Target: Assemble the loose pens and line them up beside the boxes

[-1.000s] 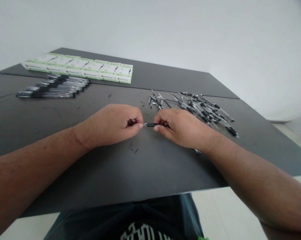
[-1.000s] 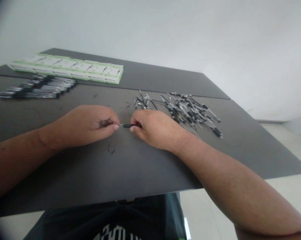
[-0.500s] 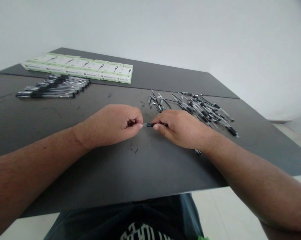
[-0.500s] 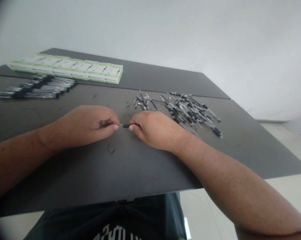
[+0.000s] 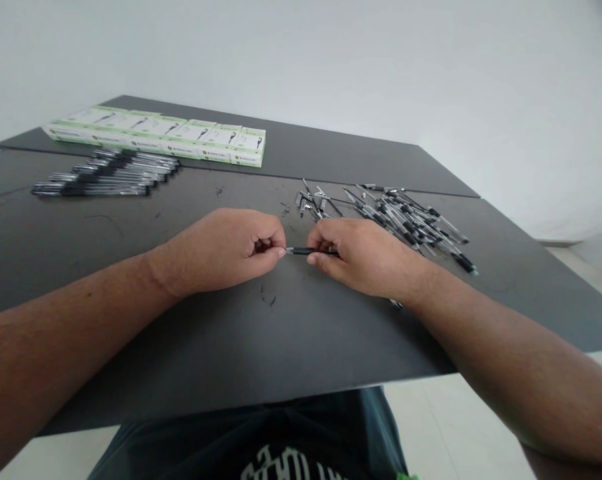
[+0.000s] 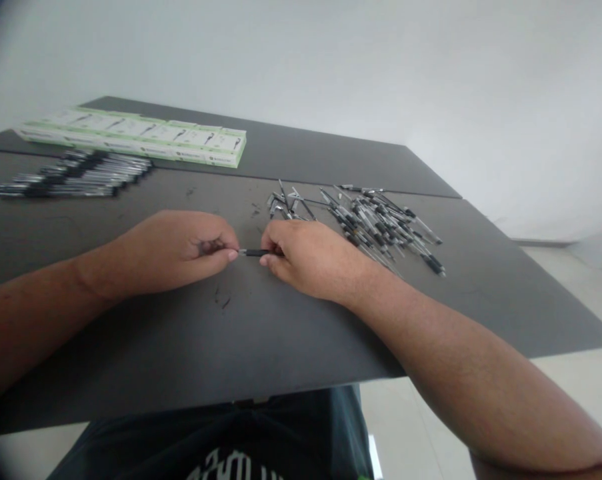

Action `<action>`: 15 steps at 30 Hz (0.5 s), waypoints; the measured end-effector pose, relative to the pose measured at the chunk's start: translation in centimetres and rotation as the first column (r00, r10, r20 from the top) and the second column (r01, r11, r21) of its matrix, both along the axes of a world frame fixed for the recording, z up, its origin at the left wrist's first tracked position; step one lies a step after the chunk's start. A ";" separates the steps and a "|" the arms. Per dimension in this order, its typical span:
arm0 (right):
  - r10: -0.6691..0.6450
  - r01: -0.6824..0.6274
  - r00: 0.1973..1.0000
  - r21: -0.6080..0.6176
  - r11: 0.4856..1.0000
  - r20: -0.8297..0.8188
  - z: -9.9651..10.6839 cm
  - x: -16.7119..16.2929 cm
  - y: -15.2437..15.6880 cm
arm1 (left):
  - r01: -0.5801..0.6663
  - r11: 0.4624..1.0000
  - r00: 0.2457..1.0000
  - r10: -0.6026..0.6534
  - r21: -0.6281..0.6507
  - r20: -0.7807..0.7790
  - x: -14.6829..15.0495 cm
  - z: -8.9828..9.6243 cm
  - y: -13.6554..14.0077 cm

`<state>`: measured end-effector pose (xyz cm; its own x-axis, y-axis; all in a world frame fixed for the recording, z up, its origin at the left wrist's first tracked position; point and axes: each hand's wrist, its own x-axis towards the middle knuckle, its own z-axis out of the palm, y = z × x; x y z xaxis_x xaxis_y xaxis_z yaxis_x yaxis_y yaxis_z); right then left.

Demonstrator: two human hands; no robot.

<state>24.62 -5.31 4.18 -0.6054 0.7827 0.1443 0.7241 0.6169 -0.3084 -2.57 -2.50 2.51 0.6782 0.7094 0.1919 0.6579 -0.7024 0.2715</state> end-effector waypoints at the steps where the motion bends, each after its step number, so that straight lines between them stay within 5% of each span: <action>1: 0.012 -0.012 1.000 0.001 1.000 0.021 0.0 0.0 0.0 | 0.007 1.000 1.000 -0.007 0.000 -0.002 0.0 0.0 0.0; 15: 0.061 -0.060 0.998 -0.029 0.998 0.028 0.0 -0.1 0.0 | 0.022 1.000 1.000 -0.022 0.002 -0.010 -0.1 0.0 0.0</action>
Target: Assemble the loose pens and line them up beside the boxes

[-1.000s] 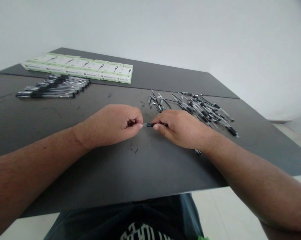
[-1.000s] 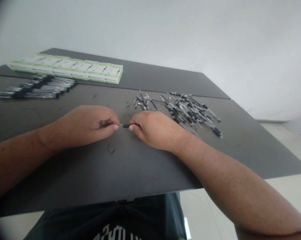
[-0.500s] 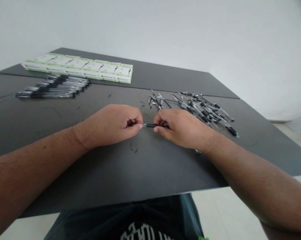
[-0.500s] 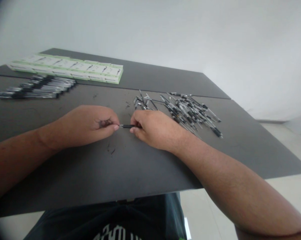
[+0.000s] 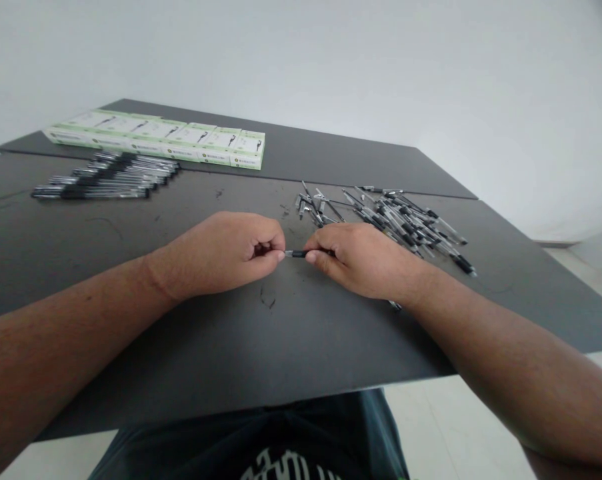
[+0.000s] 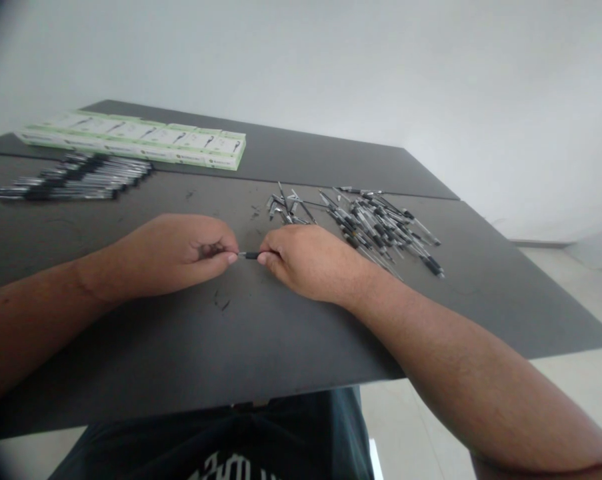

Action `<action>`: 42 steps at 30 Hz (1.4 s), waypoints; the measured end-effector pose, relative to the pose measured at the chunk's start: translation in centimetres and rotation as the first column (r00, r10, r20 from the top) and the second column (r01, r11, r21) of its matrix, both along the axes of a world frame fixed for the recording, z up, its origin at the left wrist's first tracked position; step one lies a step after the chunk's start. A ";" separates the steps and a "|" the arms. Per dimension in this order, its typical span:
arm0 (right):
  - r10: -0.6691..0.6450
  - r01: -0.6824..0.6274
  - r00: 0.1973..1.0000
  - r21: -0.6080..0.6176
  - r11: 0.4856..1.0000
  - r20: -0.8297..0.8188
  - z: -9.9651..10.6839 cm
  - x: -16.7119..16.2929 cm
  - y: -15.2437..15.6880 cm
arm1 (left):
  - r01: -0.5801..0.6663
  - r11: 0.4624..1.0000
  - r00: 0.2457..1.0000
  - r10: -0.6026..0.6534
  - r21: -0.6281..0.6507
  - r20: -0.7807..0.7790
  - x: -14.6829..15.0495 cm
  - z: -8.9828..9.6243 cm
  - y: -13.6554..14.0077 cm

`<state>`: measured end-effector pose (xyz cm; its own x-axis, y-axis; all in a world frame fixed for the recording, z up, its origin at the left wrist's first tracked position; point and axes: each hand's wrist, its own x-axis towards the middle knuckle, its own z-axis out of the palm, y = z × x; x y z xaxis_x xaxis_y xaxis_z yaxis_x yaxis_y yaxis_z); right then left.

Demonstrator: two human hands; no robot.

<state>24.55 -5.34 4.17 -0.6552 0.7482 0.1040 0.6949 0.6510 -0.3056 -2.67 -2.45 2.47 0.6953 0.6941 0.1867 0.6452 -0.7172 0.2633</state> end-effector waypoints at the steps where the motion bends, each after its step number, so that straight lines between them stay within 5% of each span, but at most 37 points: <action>1: -0.009 0.009 1.000 -0.008 1.000 -0.023 0.0 0.0 0.0 | -0.005 1.000 1.000 0.005 -0.002 0.001 0.0 0.0 0.0; 36: -0.070 0.071 0.997 -0.032 0.997 0.034 0.4 -0.3 -0.2 | 0.004 1.000 1.000 -0.004 -0.030 0.001 0.1 -0.2 0.1; 42: 0.001 0.000 0.999 -0.026 1.000 0.049 0.4 -0.3 -0.2 | 0.005 0.999 1.000 -0.006 -0.031 -0.022 0.0 0.0 -0.1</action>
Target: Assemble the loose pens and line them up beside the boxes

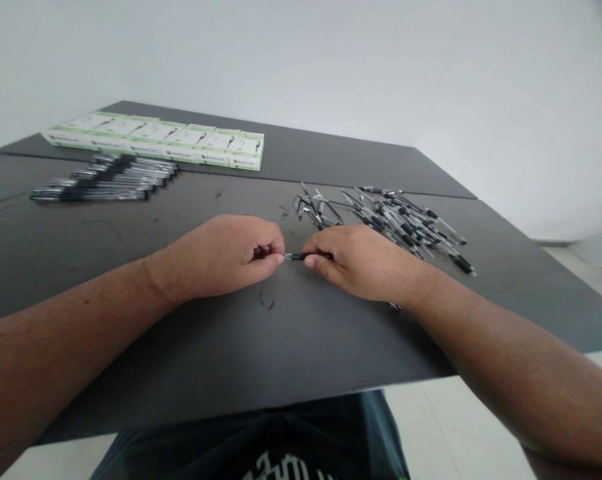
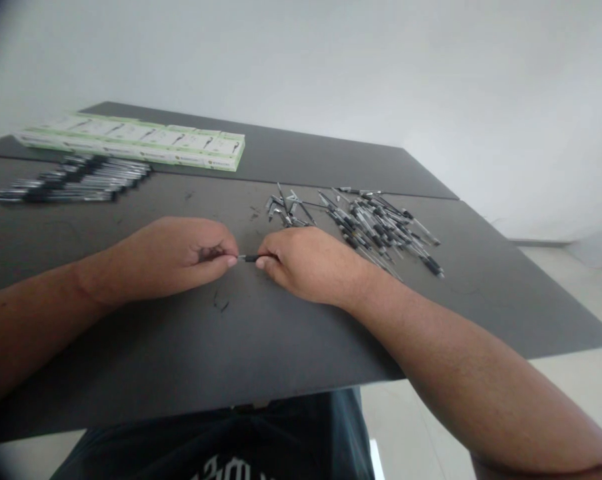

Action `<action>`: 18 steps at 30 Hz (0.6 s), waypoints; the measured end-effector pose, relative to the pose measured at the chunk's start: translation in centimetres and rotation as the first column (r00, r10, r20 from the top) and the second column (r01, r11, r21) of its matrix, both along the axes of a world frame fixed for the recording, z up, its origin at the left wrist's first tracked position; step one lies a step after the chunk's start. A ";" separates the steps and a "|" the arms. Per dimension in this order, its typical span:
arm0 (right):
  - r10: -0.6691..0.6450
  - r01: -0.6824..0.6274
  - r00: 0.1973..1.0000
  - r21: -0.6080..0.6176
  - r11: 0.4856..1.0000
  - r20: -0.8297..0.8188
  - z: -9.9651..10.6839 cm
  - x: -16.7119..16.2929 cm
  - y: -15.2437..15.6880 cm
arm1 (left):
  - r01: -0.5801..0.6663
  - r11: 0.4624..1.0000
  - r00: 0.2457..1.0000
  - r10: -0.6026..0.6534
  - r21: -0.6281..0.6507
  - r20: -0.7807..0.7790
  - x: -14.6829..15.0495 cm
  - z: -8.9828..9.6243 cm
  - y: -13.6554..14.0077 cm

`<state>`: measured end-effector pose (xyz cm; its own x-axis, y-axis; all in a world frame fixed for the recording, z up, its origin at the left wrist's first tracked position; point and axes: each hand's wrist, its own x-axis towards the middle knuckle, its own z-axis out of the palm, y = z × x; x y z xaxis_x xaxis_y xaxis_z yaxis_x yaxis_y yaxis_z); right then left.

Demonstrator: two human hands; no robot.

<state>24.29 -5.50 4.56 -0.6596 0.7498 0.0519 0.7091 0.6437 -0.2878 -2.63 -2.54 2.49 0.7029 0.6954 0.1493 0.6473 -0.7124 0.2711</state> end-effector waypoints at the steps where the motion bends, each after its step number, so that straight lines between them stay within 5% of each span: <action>1: -0.016 0.016 0.999 -0.003 1.000 -0.027 0.0 0.0 0.0 | -0.005 1.000 1.000 0.005 0.001 0.002 0.0 0.0 0.0; 18: -0.056 0.056 0.998 0.002 0.998 0.040 0.2 -0.1 0.0 | 0.017 1.000 1.000 -0.017 -0.006 -0.005 0.1 0.0 0.0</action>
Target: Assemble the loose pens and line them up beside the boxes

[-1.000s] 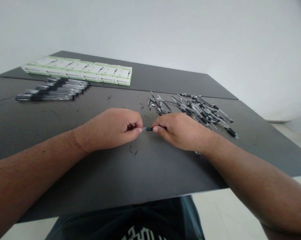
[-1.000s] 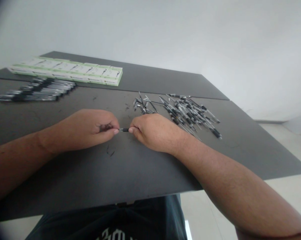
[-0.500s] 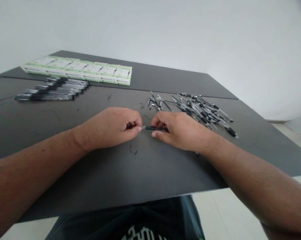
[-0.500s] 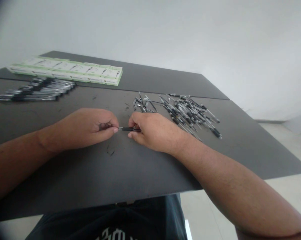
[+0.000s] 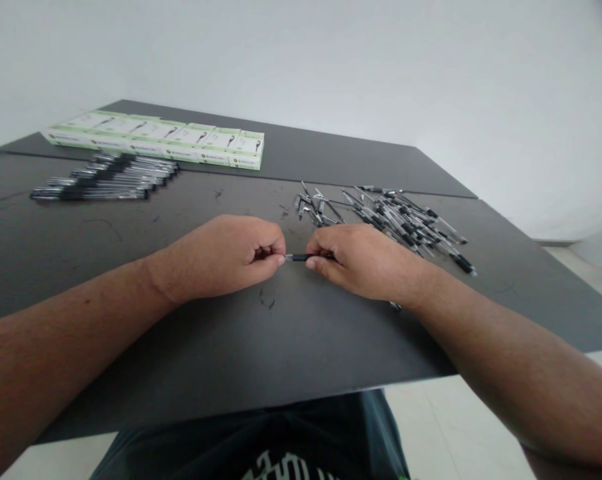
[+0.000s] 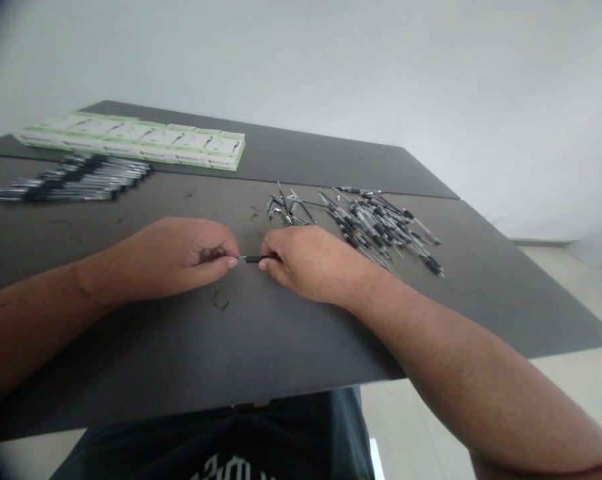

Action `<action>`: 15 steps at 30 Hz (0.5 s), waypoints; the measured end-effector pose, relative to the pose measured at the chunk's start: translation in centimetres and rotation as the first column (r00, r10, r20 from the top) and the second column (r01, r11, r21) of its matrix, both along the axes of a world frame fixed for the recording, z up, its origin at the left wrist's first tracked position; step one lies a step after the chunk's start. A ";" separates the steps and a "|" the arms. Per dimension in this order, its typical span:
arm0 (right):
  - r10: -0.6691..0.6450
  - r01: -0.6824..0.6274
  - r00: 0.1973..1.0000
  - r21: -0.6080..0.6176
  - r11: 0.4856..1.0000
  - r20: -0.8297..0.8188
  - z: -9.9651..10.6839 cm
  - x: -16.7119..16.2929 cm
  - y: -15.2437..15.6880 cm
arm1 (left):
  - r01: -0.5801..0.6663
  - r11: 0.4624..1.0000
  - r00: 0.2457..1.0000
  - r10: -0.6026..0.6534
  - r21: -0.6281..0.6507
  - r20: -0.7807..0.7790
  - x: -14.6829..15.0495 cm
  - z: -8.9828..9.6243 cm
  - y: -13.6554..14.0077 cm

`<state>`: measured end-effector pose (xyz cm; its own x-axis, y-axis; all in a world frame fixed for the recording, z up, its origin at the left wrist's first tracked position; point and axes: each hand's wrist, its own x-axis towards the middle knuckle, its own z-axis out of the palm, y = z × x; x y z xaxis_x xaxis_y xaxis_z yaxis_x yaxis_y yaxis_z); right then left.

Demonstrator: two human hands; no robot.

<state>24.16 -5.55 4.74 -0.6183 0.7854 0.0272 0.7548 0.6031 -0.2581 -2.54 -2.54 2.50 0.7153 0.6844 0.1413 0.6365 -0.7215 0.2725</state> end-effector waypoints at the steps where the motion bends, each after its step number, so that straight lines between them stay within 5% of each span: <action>1: 0.027 -0.027 1.000 0.001 1.000 0.012 0.0 0.0 0.0 | 0.000 1.000 1.000 0.000 0.004 -0.001 0.0 0.0 0.0; 15: 0.047 -0.048 0.998 -0.028 0.998 -0.036 -0.1 0.0 0.0 | 0.005 1.000 1.000 -0.005 -0.007 0.002 -0.1 -0.2 0.1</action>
<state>24.19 -5.55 4.59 -0.6541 0.7559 0.0274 0.7156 0.6301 -0.3014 -2.63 -2.47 2.27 0.7181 0.6821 0.1383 0.6325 -0.7225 0.2791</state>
